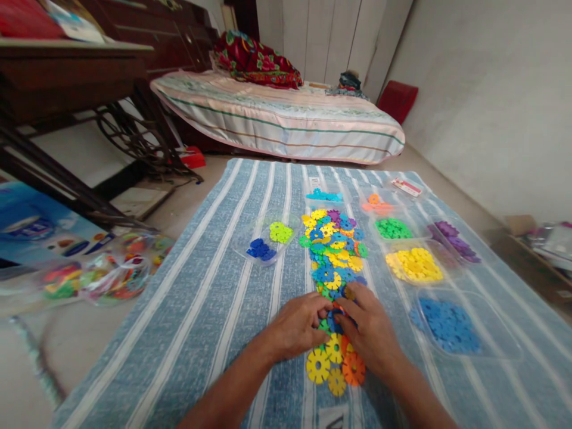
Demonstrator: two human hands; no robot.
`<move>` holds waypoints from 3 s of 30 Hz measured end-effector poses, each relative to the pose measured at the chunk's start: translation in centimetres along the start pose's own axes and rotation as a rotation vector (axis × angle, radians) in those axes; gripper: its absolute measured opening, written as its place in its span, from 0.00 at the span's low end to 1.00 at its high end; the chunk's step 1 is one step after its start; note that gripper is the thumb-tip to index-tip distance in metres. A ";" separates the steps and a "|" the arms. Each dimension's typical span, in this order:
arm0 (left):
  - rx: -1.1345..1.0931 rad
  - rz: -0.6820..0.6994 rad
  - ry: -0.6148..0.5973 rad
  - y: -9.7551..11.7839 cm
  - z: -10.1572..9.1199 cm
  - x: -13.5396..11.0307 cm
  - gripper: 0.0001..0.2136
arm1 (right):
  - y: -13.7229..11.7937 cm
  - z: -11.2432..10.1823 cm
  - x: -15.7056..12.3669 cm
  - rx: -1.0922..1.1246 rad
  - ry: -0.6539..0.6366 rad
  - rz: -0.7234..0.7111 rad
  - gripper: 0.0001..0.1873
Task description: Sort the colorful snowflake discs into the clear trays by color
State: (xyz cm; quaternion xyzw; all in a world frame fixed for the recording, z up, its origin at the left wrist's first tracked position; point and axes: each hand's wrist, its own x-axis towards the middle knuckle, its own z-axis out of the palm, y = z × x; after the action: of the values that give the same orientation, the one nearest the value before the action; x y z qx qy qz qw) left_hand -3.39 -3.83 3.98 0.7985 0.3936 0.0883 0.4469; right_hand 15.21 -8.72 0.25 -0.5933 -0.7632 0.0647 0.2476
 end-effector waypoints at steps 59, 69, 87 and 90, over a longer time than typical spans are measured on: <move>0.128 -0.007 0.194 0.4 1.2 0.5 0.06 | 0.8 -5.6 -5.3 -0.057 -0.277 0.294 0.07; 0.119 -0.010 0.210 0.3 1.3 0.4 0.06 | 0.2 -6.7 -3.7 0.124 -0.272 0.364 0.14; 0.157 -0.029 0.214 0.4 1.1 0.5 0.07 | 14.0 -15.9 6.4 -0.579 0.188 0.580 0.17; 0.146 -0.021 0.218 0.3 1.2 0.5 0.06 | 17.4 -17.3 8.5 -0.632 0.114 0.702 0.21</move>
State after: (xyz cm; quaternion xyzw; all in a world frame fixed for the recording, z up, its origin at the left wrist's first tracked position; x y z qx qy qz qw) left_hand -2.27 -4.37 3.42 0.8104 0.4535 0.1407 0.3431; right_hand 36.84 0.86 11.00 -0.8641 -0.4842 -0.1234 0.0596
